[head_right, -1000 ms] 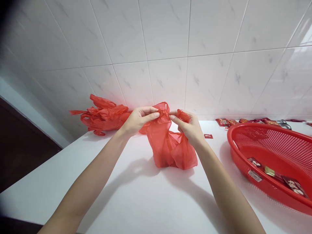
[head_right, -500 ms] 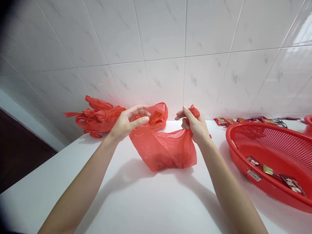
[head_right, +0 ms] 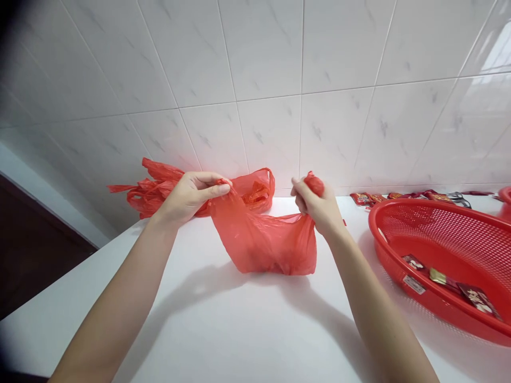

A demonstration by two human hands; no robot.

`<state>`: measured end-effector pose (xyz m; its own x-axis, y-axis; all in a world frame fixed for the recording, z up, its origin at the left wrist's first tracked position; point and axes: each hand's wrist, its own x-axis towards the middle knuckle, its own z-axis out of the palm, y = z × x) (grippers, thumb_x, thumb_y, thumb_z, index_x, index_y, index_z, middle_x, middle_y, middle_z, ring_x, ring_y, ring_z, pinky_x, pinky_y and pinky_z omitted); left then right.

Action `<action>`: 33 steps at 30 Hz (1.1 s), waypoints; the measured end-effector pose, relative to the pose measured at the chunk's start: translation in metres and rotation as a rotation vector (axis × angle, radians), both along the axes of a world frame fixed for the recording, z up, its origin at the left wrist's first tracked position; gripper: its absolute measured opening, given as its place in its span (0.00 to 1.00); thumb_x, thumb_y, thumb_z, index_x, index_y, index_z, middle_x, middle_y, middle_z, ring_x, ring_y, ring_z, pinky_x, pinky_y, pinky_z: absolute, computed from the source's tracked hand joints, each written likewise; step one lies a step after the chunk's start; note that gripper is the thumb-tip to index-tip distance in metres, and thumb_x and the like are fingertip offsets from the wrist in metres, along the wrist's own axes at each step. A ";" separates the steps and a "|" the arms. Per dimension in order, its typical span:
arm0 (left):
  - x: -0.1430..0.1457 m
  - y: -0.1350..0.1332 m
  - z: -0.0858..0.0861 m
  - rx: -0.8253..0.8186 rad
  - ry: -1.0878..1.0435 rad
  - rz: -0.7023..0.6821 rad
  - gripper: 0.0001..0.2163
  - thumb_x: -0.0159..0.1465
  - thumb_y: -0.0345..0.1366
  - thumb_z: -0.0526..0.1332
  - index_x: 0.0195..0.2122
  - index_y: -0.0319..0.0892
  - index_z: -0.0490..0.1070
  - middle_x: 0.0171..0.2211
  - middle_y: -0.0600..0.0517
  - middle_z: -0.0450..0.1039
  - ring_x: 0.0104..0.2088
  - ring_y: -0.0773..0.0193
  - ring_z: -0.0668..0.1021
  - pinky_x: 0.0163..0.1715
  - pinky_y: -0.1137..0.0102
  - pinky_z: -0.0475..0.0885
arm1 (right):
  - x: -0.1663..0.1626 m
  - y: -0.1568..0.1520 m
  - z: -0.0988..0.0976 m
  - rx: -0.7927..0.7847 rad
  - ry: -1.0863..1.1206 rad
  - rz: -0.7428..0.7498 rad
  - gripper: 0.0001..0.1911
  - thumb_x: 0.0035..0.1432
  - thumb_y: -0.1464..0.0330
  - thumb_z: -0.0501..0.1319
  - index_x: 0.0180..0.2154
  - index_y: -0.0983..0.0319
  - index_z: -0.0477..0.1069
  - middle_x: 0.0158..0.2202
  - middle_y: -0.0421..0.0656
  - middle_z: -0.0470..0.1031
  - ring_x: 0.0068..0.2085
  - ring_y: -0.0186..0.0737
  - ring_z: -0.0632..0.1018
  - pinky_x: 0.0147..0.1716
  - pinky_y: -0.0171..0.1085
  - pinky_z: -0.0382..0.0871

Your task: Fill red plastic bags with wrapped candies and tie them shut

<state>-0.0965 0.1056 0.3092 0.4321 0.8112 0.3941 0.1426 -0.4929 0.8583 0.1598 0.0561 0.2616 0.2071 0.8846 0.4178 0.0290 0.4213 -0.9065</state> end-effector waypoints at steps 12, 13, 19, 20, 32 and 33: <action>0.080 -0.014 0.007 -0.046 0.057 -0.420 0.13 0.55 0.46 0.73 0.33 0.40 0.83 0.39 0.44 0.81 0.40 0.55 0.82 0.41 0.61 0.78 | -0.013 -0.002 -0.008 0.045 -0.289 0.099 0.12 0.50 0.69 0.62 0.20 0.60 0.60 0.19 0.34 0.56 0.24 0.30 0.59 0.22 0.33 0.51; 0.080 -0.013 0.006 -0.047 0.038 -0.393 0.14 0.54 0.47 0.74 0.31 0.39 0.82 0.35 0.45 0.81 0.38 0.56 0.82 0.39 0.62 0.77 | -0.010 -0.002 -0.006 0.013 -0.261 0.159 0.09 0.49 0.69 0.62 0.22 0.61 0.64 0.20 0.35 0.59 0.25 0.31 0.62 0.23 0.33 0.54; 0.070 0.000 0.005 -0.099 -0.127 -0.222 0.15 0.50 0.46 0.75 0.31 0.39 0.81 0.31 0.49 0.81 0.32 0.62 0.81 0.35 0.67 0.75 | 0.014 0.002 -0.002 -0.160 -0.129 0.484 0.11 0.52 0.61 0.70 0.31 0.62 0.77 0.29 0.41 0.74 0.33 0.38 0.75 0.35 0.37 0.70; 0.068 0.002 0.004 -0.111 -0.150 -0.198 0.14 0.50 0.45 0.76 0.31 0.39 0.81 0.31 0.49 0.81 0.32 0.62 0.81 0.35 0.67 0.74 | 0.015 0.004 -0.003 -0.178 -0.088 0.517 0.13 0.52 0.59 0.71 0.31 0.63 0.78 0.29 0.42 0.74 0.32 0.38 0.75 0.34 0.37 0.70; 0.072 0.011 -0.009 0.115 0.079 -0.031 0.17 0.57 0.47 0.69 0.22 0.38 0.75 0.21 0.55 0.67 0.25 0.69 0.69 0.26 0.71 0.62 | -0.001 0.003 -0.010 -0.127 -0.177 0.489 0.21 0.61 0.54 0.64 0.24 0.61 0.66 0.23 0.35 0.62 0.26 0.32 0.63 0.28 0.36 0.58; 0.072 0.013 -0.011 0.154 0.142 0.006 0.16 0.57 0.47 0.69 0.22 0.39 0.74 0.20 0.56 0.64 0.24 0.70 0.67 0.25 0.71 0.59 | -0.002 0.002 -0.010 -0.111 -0.240 0.461 0.21 0.60 0.55 0.64 0.24 0.61 0.65 0.23 0.35 0.60 0.26 0.32 0.62 0.28 0.36 0.56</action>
